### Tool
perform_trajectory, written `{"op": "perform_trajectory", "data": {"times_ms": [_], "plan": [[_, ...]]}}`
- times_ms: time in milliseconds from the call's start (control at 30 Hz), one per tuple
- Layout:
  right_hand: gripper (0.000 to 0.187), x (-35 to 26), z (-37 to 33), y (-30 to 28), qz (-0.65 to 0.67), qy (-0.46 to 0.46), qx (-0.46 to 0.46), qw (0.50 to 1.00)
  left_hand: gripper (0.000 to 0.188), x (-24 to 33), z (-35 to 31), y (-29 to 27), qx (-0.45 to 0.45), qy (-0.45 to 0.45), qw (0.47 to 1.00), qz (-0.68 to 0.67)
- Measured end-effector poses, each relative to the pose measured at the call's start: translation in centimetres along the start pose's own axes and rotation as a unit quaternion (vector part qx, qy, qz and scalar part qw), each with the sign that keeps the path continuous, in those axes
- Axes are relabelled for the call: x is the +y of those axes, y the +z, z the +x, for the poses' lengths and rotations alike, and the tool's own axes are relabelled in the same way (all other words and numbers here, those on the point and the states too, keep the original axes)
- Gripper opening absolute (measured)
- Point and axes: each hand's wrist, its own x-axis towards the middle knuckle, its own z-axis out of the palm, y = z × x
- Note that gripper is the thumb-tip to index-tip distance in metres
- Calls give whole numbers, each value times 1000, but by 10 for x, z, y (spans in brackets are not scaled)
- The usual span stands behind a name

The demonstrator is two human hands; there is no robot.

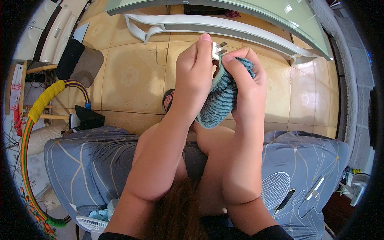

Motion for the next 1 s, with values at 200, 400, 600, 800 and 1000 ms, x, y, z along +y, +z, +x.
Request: {"op": "perform_trajectory", "data": {"times_ms": [200, 400, 600, 800, 1000], "plan": [[7, -4, -1, 1, -15, -12, 8, 1000, 39, -8, 3, -2, -18, 60, 998, 23], [9, -4, 1, -5, -37, -4, 9, 999, 39, -12, 4, -2, -9, 144, 987, 77], [10, -6, 0, -2, -24, 6, 2, 1000, 38, -15, 6, -2, 1, 221, 968, 121], [9, -3, 1, -3, -49, 18, 19, 998, 37, -14, 5, -2, -9, 210, 970, 122], [9, -3, 2, -4, 9, 49, 14, 999, 36, -10, 2, 0, -11, 187, 976, 106]]}}
